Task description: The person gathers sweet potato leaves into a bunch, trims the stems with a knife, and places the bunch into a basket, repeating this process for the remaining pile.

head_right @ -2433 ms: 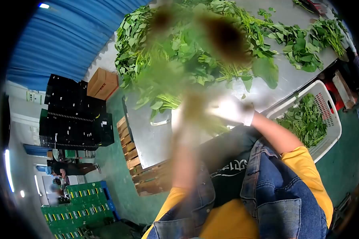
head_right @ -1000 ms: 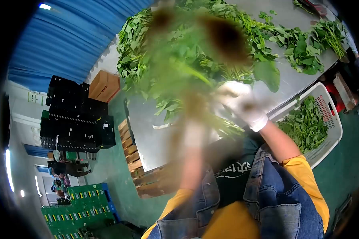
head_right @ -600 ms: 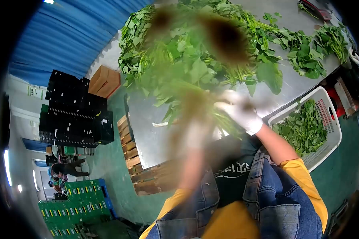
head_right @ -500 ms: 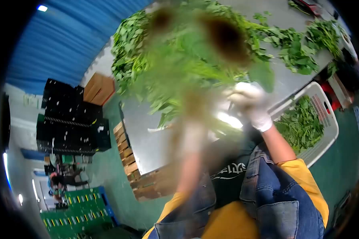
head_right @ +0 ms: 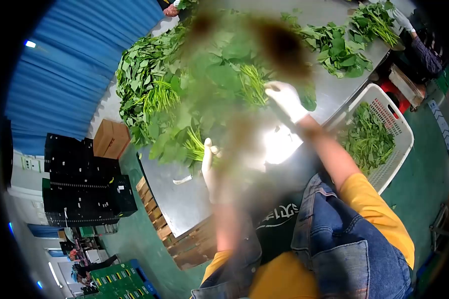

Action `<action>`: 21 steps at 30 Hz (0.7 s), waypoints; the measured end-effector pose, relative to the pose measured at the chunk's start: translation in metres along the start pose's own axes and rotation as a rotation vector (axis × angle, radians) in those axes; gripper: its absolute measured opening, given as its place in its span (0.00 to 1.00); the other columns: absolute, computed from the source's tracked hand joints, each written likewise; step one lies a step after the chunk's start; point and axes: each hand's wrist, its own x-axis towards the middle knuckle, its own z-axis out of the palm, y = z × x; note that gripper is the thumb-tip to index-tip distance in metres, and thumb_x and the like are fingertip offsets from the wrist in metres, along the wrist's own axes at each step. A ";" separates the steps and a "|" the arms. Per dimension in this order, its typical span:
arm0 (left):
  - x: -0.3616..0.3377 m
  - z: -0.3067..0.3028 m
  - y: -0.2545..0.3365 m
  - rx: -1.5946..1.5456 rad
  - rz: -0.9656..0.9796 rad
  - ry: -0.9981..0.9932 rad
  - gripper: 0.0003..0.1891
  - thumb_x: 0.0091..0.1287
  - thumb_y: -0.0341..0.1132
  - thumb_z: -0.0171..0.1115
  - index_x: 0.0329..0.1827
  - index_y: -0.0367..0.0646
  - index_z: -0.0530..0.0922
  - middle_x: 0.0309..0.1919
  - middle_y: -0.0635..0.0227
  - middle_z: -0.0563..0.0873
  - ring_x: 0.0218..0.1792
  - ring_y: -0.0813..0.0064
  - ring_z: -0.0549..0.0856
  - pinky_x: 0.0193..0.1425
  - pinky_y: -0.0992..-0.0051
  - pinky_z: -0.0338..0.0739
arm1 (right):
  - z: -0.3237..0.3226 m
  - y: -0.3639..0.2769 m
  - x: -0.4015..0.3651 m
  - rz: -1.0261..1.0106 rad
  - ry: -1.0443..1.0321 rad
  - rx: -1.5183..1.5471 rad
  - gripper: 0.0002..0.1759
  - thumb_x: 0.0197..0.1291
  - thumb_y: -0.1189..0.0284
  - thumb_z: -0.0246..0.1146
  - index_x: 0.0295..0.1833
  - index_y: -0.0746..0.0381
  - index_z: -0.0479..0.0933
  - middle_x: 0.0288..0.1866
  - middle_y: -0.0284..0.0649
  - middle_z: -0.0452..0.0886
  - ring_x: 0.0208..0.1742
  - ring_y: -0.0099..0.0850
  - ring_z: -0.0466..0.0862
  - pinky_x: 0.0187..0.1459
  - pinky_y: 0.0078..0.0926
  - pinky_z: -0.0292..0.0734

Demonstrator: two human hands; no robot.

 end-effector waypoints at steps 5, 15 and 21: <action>-0.009 0.005 0.007 0.097 0.060 0.114 0.11 0.71 0.32 0.55 0.54 0.45 0.72 0.30 0.69 0.81 0.30 0.76 0.80 0.33 0.75 0.77 | 0.025 -0.012 0.048 -0.030 0.018 -0.673 0.19 0.55 0.55 0.62 0.42 0.59 0.83 0.40 0.45 0.84 0.43 0.43 0.83 0.45 0.34 0.76; 0.005 -0.014 0.003 0.098 0.107 0.189 0.10 0.71 0.30 0.55 0.52 0.40 0.72 0.30 0.66 0.80 0.29 0.76 0.79 0.36 0.77 0.77 | -0.009 -0.075 0.015 -0.359 0.360 0.102 0.10 0.55 0.71 0.69 0.41 0.61 0.77 0.31 0.26 0.74 0.31 0.13 0.69 0.35 0.13 0.66; 0.000 -0.002 0.003 0.134 0.124 0.157 0.12 0.70 0.29 0.57 0.54 0.35 0.72 0.36 0.61 0.81 0.34 0.74 0.79 0.40 0.78 0.77 | 0.017 -0.085 -0.029 -0.213 -0.021 -0.089 0.11 0.54 0.69 0.69 0.34 0.61 0.74 0.25 0.27 0.67 0.26 0.16 0.64 0.29 0.18 0.62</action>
